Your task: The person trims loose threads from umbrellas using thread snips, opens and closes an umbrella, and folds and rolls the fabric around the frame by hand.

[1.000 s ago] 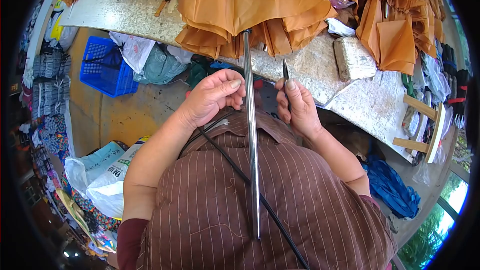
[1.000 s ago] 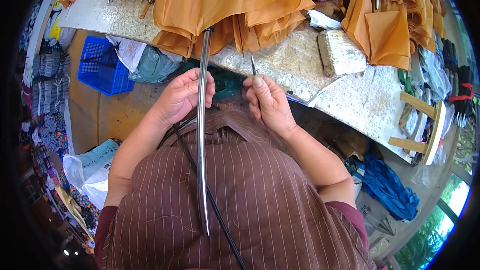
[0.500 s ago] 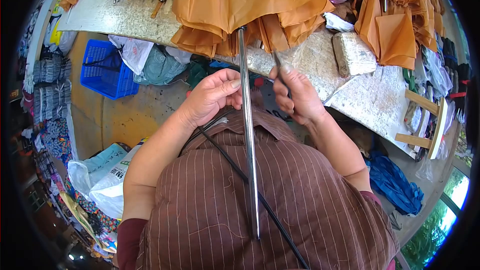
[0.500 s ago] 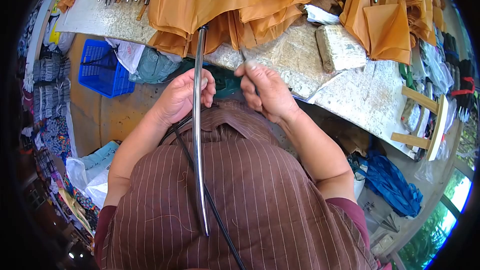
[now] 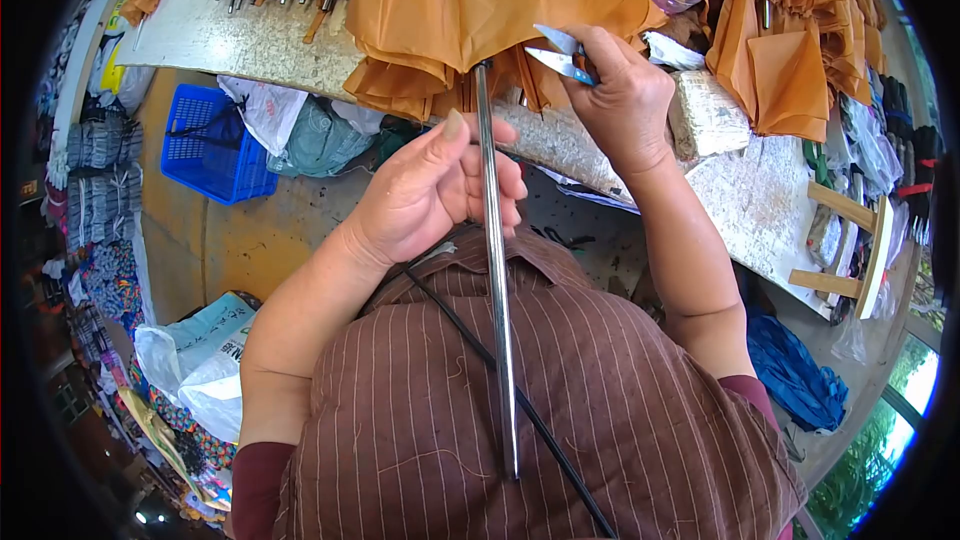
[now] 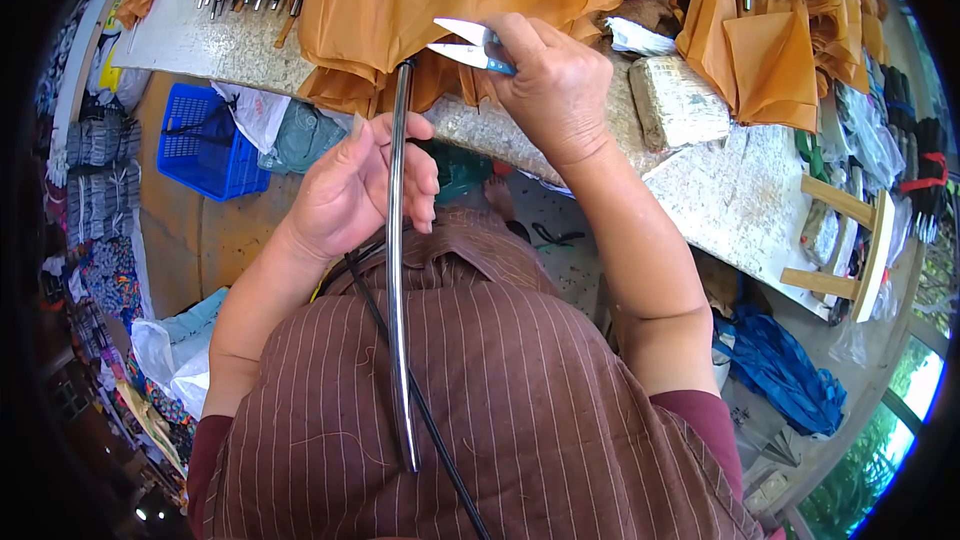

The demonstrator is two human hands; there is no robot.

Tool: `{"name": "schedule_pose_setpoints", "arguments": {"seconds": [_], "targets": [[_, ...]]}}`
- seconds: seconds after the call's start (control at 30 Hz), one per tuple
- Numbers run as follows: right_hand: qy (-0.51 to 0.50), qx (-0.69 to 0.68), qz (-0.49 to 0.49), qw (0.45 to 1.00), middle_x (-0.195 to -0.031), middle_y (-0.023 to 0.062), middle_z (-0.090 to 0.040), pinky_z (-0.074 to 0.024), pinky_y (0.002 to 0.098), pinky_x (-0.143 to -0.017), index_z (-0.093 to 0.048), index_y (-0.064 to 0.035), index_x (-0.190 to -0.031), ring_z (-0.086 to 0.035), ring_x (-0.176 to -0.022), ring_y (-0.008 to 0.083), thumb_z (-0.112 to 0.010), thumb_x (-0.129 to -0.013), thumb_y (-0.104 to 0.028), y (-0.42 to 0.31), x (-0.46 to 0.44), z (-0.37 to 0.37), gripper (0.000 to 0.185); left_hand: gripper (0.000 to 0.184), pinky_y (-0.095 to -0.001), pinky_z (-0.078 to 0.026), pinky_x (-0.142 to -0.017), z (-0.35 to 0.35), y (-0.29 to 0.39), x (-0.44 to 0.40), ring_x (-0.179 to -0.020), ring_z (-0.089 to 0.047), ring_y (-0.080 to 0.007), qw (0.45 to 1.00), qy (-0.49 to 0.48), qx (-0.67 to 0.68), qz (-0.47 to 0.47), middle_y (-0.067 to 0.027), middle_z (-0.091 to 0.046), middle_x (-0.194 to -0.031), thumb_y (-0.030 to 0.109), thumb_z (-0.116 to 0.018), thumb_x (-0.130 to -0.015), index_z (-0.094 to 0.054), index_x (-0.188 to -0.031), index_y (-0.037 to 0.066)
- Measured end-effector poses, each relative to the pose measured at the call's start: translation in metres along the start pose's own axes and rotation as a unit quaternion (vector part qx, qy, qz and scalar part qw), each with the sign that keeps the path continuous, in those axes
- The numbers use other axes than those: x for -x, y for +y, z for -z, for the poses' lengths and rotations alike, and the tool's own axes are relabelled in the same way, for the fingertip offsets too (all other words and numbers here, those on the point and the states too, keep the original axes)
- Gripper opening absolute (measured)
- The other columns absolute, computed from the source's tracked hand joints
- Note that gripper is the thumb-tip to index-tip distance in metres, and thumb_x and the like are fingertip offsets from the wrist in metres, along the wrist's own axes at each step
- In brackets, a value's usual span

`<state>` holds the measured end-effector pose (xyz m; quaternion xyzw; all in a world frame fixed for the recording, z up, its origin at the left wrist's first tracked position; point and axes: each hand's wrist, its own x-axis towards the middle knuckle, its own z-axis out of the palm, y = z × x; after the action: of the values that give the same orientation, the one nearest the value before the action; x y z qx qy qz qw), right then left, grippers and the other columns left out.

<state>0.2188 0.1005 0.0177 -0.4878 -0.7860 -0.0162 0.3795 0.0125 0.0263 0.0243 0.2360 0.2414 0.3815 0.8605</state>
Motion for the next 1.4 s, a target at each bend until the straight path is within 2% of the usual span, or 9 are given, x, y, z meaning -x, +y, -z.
{"name": "schedule_pose_setpoints", "arguments": {"seconds": [0.17,0.3,0.53,0.63,0.8,1.0,1.13,1.23,1.4], "targets": [[-0.062,-0.139,0.041,0.987,-0.072,0.0061,-0.064,-0.0483,0.0274,-0.054,-0.064,-0.0104,-0.089,-0.063,-0.064,0.0199,-0.070,-0.067,-0.002,0.002,0.005,0.004,0.024,0.035,-0.0345,-0.053,-0.060,-0.015,0.006,-0.001,-0.066,-0.063,-0.0234,0.999,0.031,0.003,0.026,-0.0126,-0.061,-0.085,0.023,-0.049,-0.094,-0.042,-0.120,0.001],[-0.192,-0.293,-0.062,0.935,-0.074,0.0091,-0.063,-0.0487,0.0298,-0.062,-0.063,-0.0069,-0.090,-0.063,-0.068,0.0232,-0.069,-0.066,0.001,-0.016,0.031,0.012,0.026,0.033,-0.0342,-0.053,-0.059,-0.012,0.008,-0.001,-0.064,-0.062,-0.0220,0.998,0.021,0.053,0.015,-0.0108,-0.061,-0.084,0.018,-0.050,-0.092,-0.042,-0.120,0.001],[-0.457,-0.283,-0.167,0.827,-0.080,0.0164,-0.063,-0.0489,0.0383,-0.069,-0.060,-0.0066,-0.097,-0.062,-0.074,0.0339,-0.062,-0.084,-0.039,-0.023,0.078,0.022,0.035,0.030,-0.0357,-0.053,-0.066,-0.005,0.010,0.001,-0.071,-0.064,-0.0257,0.991,-0.060,0.122,0.015,-0.0129,-0.062,-0.089,0.016,-0.050,-0.092,-0.043,-0.119,0.003],[-0.314,-0.338,-0.189,0.867,-0.082,0.0142,-0.063,-0.0486,0.0354,-0.070,-0.059,-0.0037,-0.105,-0.062,-0.074,0.0284,-0.057,-0.087,-0.043,-0.009,0.100,0.014,0.044,0.037,-0.0381,-0.053,-0.063,-0.007,0.014,0.003,-0.069,-0.064,-0.0262,0.981,-0.100,0.164,0.004,-0.0133,-0.061,-0.087,0.016,-0.049,-0.093,-0.039,-0.124,0.000],[-0.349,-0.400,-0.331,0.781,-0.079,0.0097,-0.055,-0.0441,0.0284,-0.075,-0.056,0.0014,-0.110,-0.054,-0.075,0.0156,-0.029,-0.098,-0.047,0.000,0.094,0.032,0.057,0.048,-0.0394,-0.053,-0.056,-0.021,0.023,0.004,-0.067,-0.064,-0.0258,0.973,-0.141,0.180,-0.016,-0.0136,-0.059,-0.085,0.014,-0.048,-0.092,-0.029,-0.133,-0.002],[-0.320,-0.410,-0.328,0.789,-0.077,0.0055,-0.051,-0.0437,0.0282,-0.073,-0.056,0.0013,-0.110,-0.050,-0.075,0.0152,-0.031,-0.098,-0.046,-0.006,0.092,0.030,0.054,0.055,-0.0369,-0.049,-0.057,-0.013,0.016,-0.001,-0.067,-0.063,-0.0252,0.980,-0.136,0.145,-0.003,-0.0172,-0.062,-0.101,0.012,-0.046,-0.092,-0.021,-0.138,-0.004],[-0.305,-0.419,-0.353,0.779,-0.077,0.0049,-0.050,-0.0434,0.0280,-0.074,-0.056,0.0003,-0.109,-0.049,-0.076,0.0145,-0.033,-0.097,-0.045,-0.005,0.095,0.030,0.052,0.058,-0.0407,-0.052,-0.080,0.015,-0.006,-0.002,-0.089,-0.063,-0.0318,0.993,-0.088,0.071,0.020,-0.0220,-0.059,-0.106,0.025,-0.049,-0.093,-0.024,-0.137,-0.003],[-0.295,-0.450,-0.382,0.751,-0.072,-0.0037,-0.043,-0.0333,0.0188,-0.054,-0.056,-0.0033,-0.112,-0.038,-0.060,0.0048,-0.034,-0.096,-0.048,0.001,0.104,0.022,0.053,0.057,-0.0405,-0.052,-0.080,0.026,-0.011,0.005,-0.090,-0.063,-0.0314,0.995,-0.064,0.069,0.040,-0.0232,-0.058,-0.106,0.026,-0.051,-0.092,-0.027,-0.135,-0.003],[-0.324,-0.449,-0.414,0.722,-0.073,-0.0052,-0.044,-0.0323,0.0179,-0.053,-0.056,-0.0051,-0.114,-0.037,-0.060,0.0038,-0.046,-0.095,-0.040,0.001,0.104,0.020,0.041,0.059,-0.0402,-0.051,-0.081,0.044,-0.018,0.016,-0.092,-0.062,-0.0297,0.998,-0.016,0.041,0.049,-0.0238,-0.057,-0.106,0.029,-0.054,-0.090,-0.029,-0.133,-0.003]]}}
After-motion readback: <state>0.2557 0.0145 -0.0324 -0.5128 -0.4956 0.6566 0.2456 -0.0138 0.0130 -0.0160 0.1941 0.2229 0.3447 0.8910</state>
